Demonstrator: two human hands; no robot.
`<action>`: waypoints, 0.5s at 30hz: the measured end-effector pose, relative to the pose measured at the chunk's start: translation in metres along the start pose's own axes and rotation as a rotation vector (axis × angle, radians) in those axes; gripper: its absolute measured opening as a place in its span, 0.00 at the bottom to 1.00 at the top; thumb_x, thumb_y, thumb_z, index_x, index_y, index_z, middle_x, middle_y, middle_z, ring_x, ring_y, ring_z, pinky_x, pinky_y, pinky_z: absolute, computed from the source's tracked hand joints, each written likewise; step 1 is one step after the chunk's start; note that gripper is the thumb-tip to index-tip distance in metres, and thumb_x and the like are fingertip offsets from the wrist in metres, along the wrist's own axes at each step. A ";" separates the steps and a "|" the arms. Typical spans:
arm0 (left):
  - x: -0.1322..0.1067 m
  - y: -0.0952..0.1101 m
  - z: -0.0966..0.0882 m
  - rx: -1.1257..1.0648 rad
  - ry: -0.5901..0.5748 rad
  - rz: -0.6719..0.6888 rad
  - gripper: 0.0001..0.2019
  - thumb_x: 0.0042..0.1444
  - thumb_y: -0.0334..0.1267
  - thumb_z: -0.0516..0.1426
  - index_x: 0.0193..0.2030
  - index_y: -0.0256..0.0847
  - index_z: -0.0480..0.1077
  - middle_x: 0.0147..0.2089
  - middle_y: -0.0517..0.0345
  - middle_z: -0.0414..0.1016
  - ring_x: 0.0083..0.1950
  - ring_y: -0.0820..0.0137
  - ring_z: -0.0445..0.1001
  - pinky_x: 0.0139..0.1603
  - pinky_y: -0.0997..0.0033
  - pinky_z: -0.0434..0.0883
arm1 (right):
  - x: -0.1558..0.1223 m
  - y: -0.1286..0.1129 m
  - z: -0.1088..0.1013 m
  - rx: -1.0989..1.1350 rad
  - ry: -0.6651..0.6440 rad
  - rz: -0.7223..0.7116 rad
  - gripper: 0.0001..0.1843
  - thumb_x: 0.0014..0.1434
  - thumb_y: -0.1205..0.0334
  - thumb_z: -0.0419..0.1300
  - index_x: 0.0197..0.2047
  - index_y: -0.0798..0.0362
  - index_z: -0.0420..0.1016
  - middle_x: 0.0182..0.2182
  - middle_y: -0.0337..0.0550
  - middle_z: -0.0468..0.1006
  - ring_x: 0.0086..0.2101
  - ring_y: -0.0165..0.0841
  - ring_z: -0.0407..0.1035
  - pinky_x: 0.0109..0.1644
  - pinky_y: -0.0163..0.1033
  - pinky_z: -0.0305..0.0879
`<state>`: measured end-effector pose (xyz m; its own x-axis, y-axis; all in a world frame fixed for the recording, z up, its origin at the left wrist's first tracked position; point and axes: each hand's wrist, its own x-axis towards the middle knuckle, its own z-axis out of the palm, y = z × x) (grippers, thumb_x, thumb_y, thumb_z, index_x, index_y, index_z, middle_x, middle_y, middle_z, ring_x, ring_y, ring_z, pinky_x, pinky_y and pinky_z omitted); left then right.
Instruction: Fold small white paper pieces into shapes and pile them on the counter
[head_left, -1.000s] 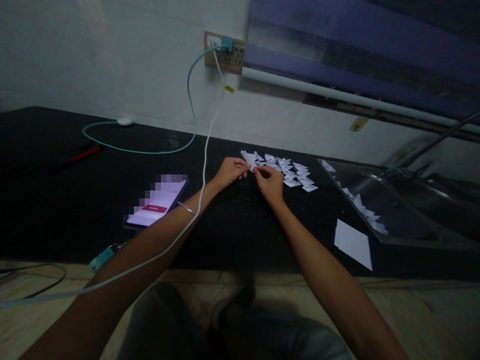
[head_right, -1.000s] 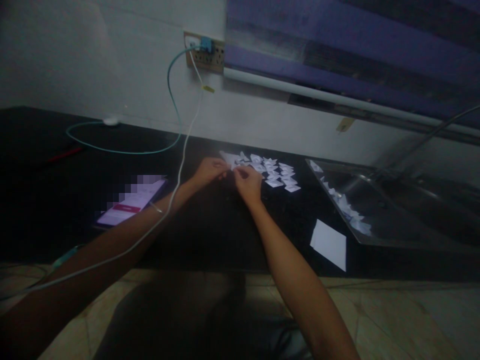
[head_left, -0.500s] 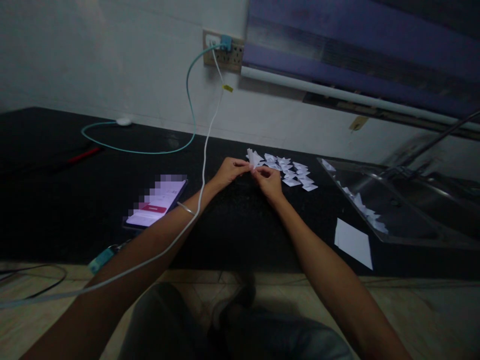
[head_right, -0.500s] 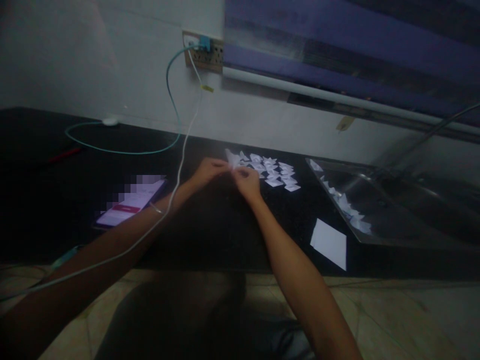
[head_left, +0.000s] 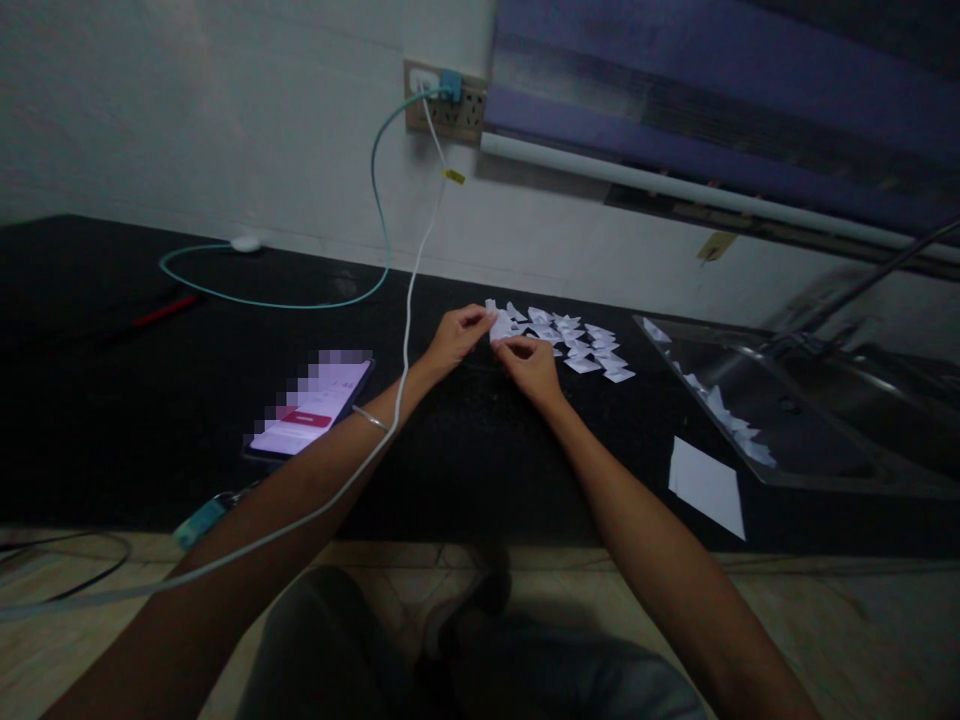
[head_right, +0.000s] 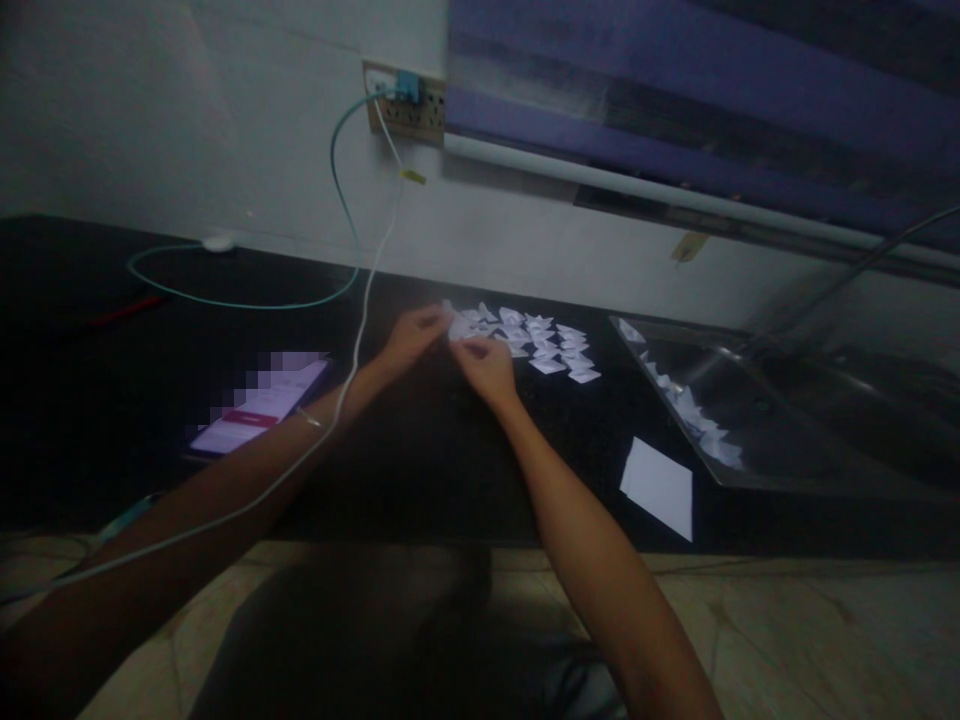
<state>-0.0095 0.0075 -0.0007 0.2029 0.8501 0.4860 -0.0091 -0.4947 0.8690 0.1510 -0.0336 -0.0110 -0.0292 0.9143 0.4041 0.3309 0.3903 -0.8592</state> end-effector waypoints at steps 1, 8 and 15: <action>0.001 0.000 -0.001 0.011 0.019 0.005 0.18 0.63 0.52 0.61 0.31 0.40 0.70 0.25 0.60 0.65 0.27 0.75 0.61 0.25 0.72 0.57 | 0.000 0.000 -0.001 0.002 -0.015 0.004 0.18 0.58 0.46 0.64 0.30 0.53 0.82 0.24 0.42 0.79 0.25 0.33 0.69 0.30 0.38 0.63; 0.000 -0.007 0.005 -0.149 -0.105 -0.223 0.17 0.71 0.51 0.51 0.36 0.41 0.65 0.28 0.60 0.68 0.24 0.77 0.65 0.21 0.77 0.60 | 0.007 0.007 -0.009 0.242 0.062 0.147 0.20 0.58 0.42 0.64 0.31 0.52 0.81 0.25 0.40 0.77 0.22 0.27 0.65 0.25 0.34 0.59; -0.002 -0.007 0.006 -0.166 -0.324 -0.286 0.23 0.71 0.57 0.49 0.36 0.39 0.66 0.25 0.59 0.70 0.21 0.77 0.67 0.19 0.79 0.59 | 0.012 0.015 -0.013 0.409 0.092 0.282 0.14 0.47 0.50 0.72 0.32 0.51 0.81 0.20 0.34 0.72 0.21 0.26 0.62 0.24 0.34 0.58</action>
<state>-0.0034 0.0084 -0.0080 0.5157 0.8346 0.1935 -0.0595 -0.1904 0.9799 0.1677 -0.0178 -0.0149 0.0972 0.9841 0.1485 -0.0835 0.1567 -0.9841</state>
